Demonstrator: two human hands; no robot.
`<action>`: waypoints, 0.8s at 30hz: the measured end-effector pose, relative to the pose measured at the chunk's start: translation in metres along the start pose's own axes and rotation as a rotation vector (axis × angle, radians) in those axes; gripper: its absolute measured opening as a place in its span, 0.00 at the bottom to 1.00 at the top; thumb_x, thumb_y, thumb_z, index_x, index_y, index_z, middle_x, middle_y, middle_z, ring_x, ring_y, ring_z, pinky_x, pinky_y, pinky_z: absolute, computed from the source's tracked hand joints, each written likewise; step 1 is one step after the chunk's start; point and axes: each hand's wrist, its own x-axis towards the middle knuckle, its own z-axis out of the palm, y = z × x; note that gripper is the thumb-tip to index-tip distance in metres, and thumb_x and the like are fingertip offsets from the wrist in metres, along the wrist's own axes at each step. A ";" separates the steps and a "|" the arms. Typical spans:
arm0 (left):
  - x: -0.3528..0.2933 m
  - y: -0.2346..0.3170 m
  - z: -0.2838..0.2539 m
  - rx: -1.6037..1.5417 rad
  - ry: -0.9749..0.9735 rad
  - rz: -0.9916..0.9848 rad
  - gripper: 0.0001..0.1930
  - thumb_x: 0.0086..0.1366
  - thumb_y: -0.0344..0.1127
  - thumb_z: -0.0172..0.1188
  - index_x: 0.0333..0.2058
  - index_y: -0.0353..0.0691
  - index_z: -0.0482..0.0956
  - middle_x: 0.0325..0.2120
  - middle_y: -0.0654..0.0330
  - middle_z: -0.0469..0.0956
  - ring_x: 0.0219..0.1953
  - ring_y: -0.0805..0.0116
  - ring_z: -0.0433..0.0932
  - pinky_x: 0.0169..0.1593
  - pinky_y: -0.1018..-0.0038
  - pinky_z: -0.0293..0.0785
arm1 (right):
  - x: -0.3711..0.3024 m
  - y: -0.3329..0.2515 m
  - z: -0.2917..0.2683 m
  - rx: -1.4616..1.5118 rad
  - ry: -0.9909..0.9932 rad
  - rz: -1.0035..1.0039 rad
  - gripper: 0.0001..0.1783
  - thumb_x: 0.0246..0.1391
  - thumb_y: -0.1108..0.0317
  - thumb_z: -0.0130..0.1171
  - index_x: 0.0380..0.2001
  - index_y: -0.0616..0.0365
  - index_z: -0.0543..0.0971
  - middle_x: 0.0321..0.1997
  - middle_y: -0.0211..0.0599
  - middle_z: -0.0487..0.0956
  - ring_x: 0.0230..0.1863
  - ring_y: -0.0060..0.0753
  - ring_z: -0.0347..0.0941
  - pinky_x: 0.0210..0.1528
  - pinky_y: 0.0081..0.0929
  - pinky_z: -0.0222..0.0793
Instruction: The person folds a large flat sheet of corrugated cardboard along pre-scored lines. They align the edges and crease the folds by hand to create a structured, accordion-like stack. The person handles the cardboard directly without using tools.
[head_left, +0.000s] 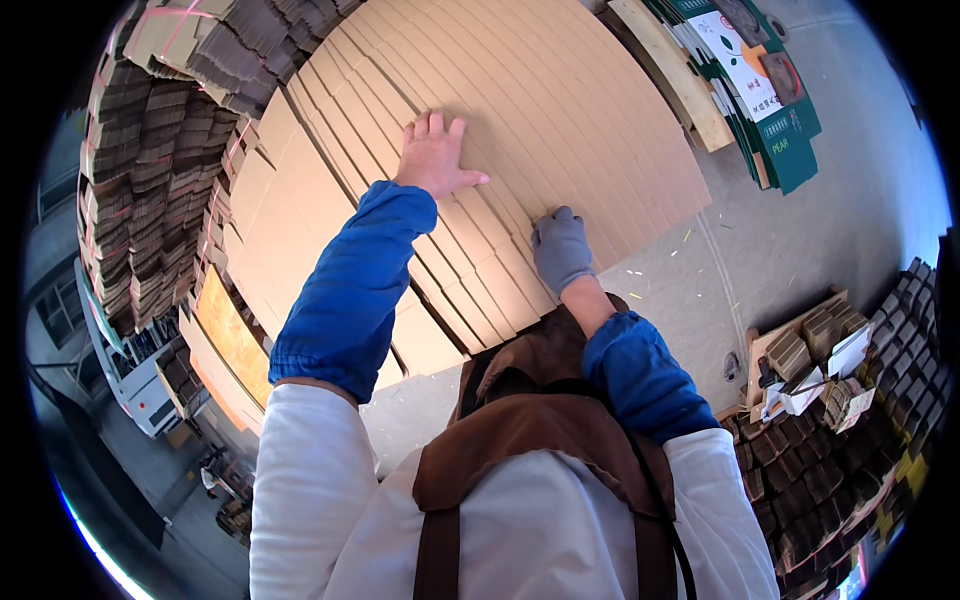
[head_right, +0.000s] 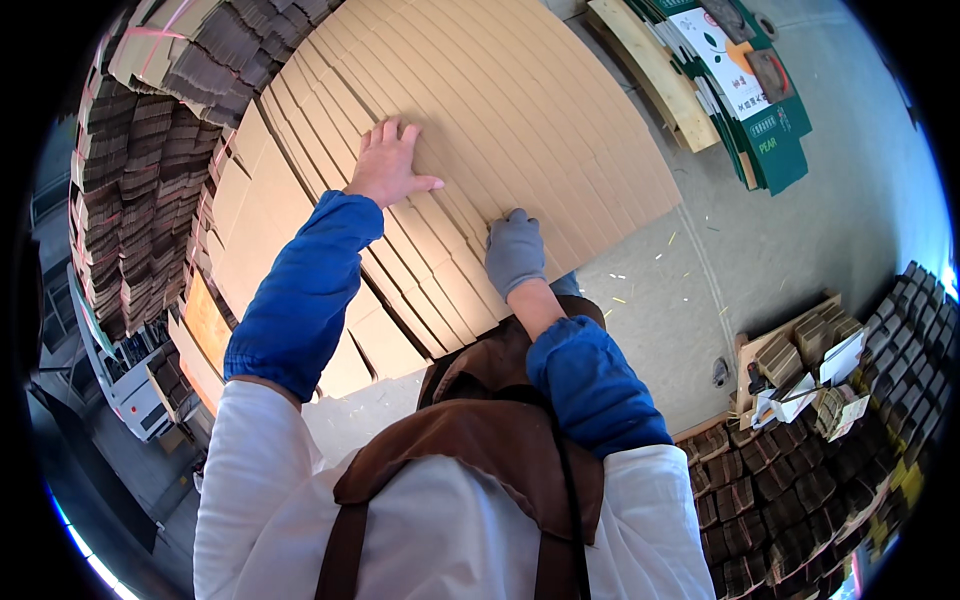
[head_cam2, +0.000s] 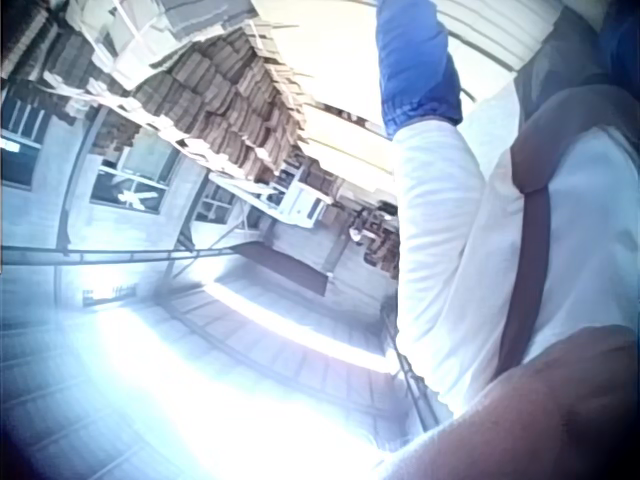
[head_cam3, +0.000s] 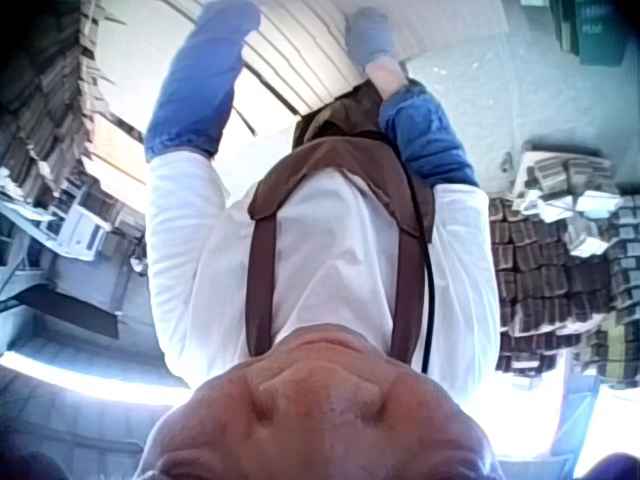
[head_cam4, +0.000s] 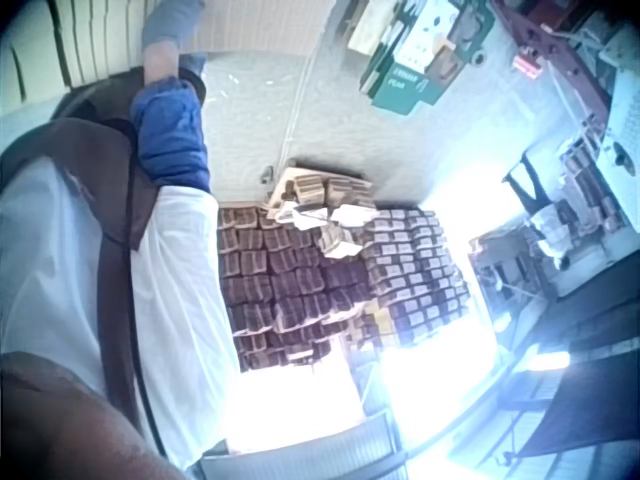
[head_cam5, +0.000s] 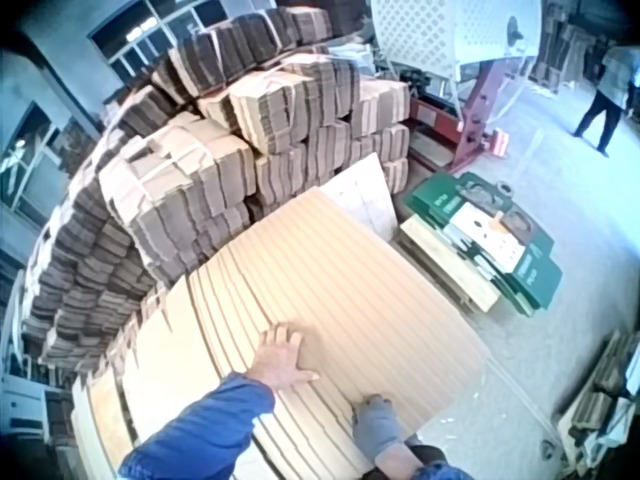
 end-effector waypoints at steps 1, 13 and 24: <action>0.000 0.001 0.001 0.003 0.001 -0.004 0.51 0.50 0.62 0.74 0.66 0.42 0.64 0.67 0.40 0.58 0.71 0.39 0.55 0.73 0.51 0.51 | 0.001 0.000 0.000 -0.010 -0.005 0.007 0.06 0.54 0.67 0.62 0.33 0.57 0.83 0.46 0.55 0.75 0.45 0.61 0.72 0.46 0.50 0.73; -0.002 0.002 0.002 0.041 -0.012 -0.029 0.51 0.51 0.65 0.72 0.66 0.42 0.64 0.68 0.41 0.57 0.72 0.42 0.52 0.73 0.47 0.48 | 0.000 -0.017 -0.016 -0.134 -0.106 0.050 0.10 0.56 0.67 0.62 0.37 0.61 0.82 0.50 0.49 0.73 0.51 0.52 0.74 0.45 0.44 0.79; -0.005 0.001 0.002 -0.002 -0.009 -0.020 0.51 0.51 0.66 0.71 0.66 0.43 0.64 0.68 0.41 0.56 0.73 0.42 0.50 0.73 0.47 0.48 | -0.002 -0.011 -0.017 -0.118 -0.049 0.017 0.12 0.58 0.60 0.62 0.39 0.56 0.81 0.49 0.47 0.74 0.49 0.52 0.76 0.44 0.47 0.79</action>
